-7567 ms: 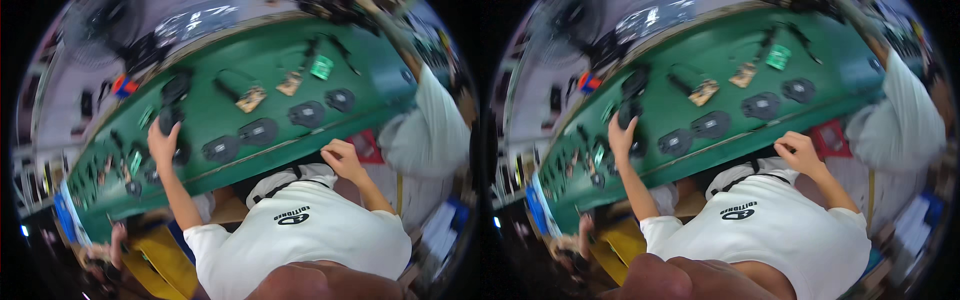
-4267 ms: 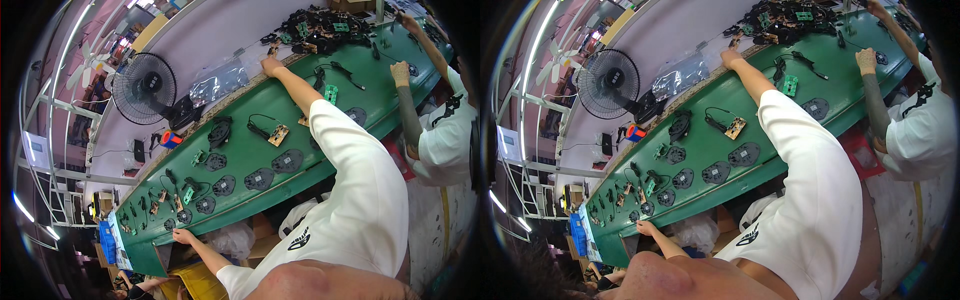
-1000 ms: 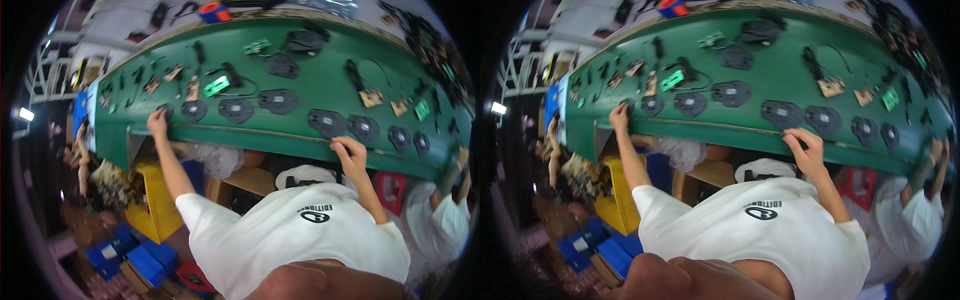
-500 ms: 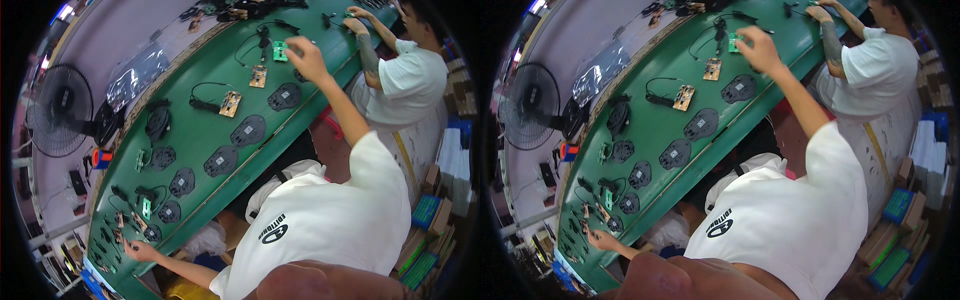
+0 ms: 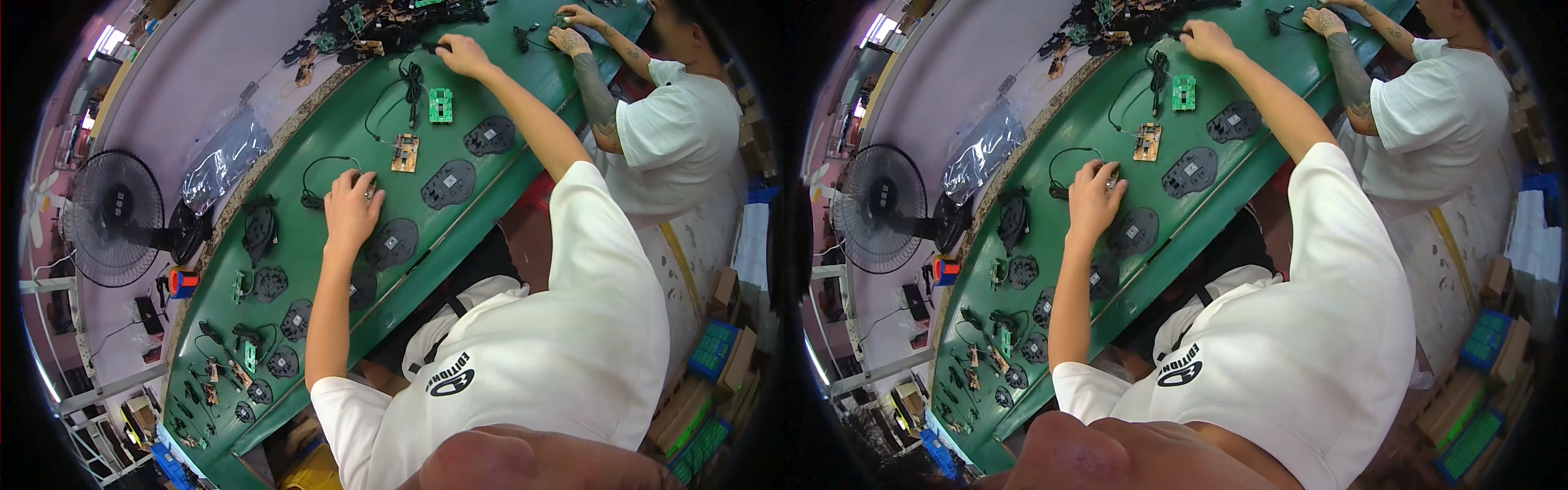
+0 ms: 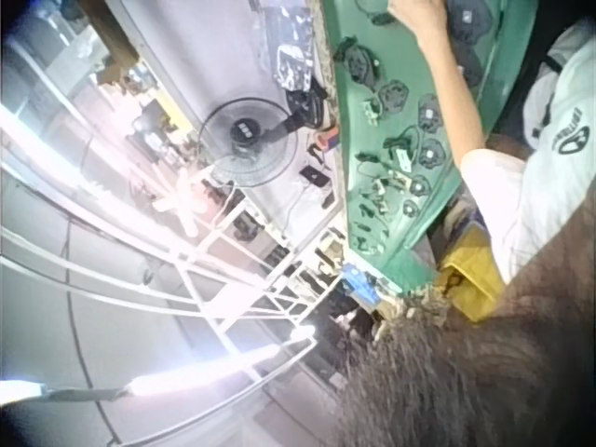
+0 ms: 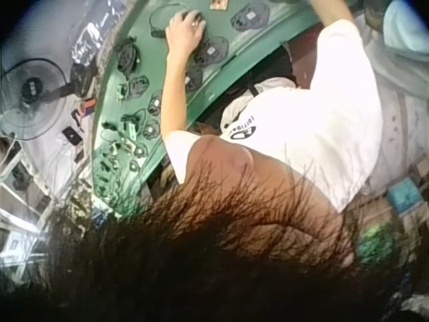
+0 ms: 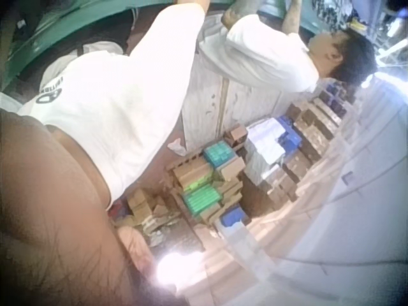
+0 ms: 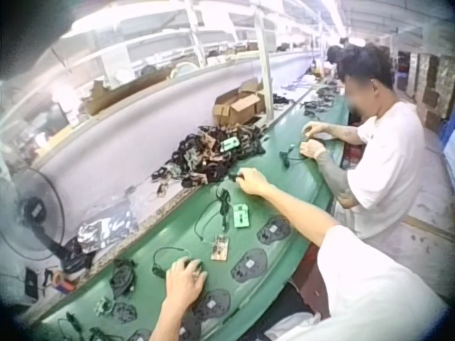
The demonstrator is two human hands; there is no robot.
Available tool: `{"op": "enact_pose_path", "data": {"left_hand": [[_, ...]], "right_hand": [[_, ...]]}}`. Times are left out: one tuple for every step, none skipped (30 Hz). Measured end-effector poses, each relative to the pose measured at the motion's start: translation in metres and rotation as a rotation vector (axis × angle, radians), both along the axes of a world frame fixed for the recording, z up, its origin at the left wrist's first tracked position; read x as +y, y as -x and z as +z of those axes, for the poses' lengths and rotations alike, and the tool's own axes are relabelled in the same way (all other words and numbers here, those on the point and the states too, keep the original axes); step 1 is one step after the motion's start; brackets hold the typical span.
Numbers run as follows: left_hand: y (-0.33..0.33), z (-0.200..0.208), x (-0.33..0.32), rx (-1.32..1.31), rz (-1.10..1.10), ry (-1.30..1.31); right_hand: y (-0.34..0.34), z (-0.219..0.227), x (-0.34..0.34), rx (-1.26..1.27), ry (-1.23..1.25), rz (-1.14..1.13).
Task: The person retrieves mouse baseplates and circuit boards, arranges them along the assembly table, and fits the circuit boards and cables into the mouse baseplates by hand.
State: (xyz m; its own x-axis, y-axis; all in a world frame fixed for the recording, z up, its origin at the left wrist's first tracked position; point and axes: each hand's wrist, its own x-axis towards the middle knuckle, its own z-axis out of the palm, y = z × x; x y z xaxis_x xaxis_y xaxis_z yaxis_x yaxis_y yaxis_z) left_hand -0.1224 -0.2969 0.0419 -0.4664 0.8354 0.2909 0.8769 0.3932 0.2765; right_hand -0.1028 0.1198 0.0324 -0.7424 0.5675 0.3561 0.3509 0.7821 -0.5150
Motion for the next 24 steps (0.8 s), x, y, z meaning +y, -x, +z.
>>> {"op": "enact_pose_path", "data": {"left_hand": [[0.008,-0.004,-0.004,-0.001,0.016,-0.016],[0.017,-0.009,-0.011,-0.004,0.042,-0.027],[0.025,-0.014,-0.018,0.054,0.05,-0.061],[0.033,-0.012,-0.021,0.068,0.054,-0.064],[0.04,-0.009,-0.024,0.081,0.058,-0.069],[0.05,-0.01,-0.032,0.08,0.076,-0.071],[0.06,-0.008,-0.038,0.077,0.075,-0.074],[0.067,-0.008,-0.046,0.101,0.094,-0.055],[0.072,-0.004,-0.043,0.133,0.089,-0.047],[0.073,-0.002,-0.045,0.105,0.146,-0.01],[0.07,-0.003,-0.05,0.103,0.16,-0.007],[0.064,0.001,-0.044,0.132,0.198,-0.031],[0.056,0.004,-0.04,0.158,0.243,-0.051],[0.044,0.011,-0.036,0.154,0.243,-0.052],[0.03,0.017,-0.034,0.141,0.302,-0.029],[0.016,0.026,-0.032,0.131,0.365,-0.006],[0.007,0.031,-0.028,0.127,0.375,-0.007],[-0.002,0.035,-0.024,0.064,0.322,-0.059],[-0.013,0.04,-0.016,0.003,0.259,-0.112],[-0.022,0.047,-0.004,-0.096,0.151,-0.158],[-0.031,0.054,0.018,-0.192,0.024,-0.212],[-0.035,0.051,0.032,-0.206,-0.043,-0.228],[-0.035,0.042,0.047,-0.225,-0.114,-0.245],[-0.034,0.028,0.061,-0.23,-0.106,-0.246]], "right_hand": [[0.004,0.004,0.003,0.152,0.032,0.047],[0.007,0.017,-0.006,0.278,-0.043,0.1],[0.007,0.032,-0.008,0.313,-0.004,0.137],[0.009,0.045,-0.004,0.427,-0.06,0.212],[0.011,0.059,-0.001,0.538,-0.119,0.287],[0.014,0.088,-0.021,0.615,-0.085,0.365],[0.008,0.126,-0.054,0.694,-0.05,0.445],[0.002,0.149,-0.077,0.595,0.071,0.429],[0.0,0.168,-0.086,0.667,-0.05,0.42],[-0.005,0.189,-0.104,0.598,0.141,0.465],[-0.006,0.206,-0.12,0.522,0.331,0.509],[-0.001,0.215,-0.121,0.524,0.325,0.504],[0.01,0.22,-0.124,0.632,0.229,0.543],[0.019,0.225,-0.127,0.737,0.133,0.579],[0.028,0.228,-0.132,0.733,0.134,0.58],[0.036,0.234,-0.141,0.809,0.09,0.63],[0.039,0.241,-0.151,0.882,0.048,0.683],[0.039,0.246,-0.158,0.807,0.029,0.64],[0.037,0.252,-0.162,0.806,0.026,0.638],[0.038,0.256,-0.168,0.854,0.022,0.666],[0.034,0.266,-0.168,0.903,-0.001,0.684],[0.039,0.272,-0.177,0.907,0.009,0.703],[0.046,0.276,-0.185,0.956,0.008,0.698],[0.05,0.278,-0.19,1.003,0.005,0.685]]}}
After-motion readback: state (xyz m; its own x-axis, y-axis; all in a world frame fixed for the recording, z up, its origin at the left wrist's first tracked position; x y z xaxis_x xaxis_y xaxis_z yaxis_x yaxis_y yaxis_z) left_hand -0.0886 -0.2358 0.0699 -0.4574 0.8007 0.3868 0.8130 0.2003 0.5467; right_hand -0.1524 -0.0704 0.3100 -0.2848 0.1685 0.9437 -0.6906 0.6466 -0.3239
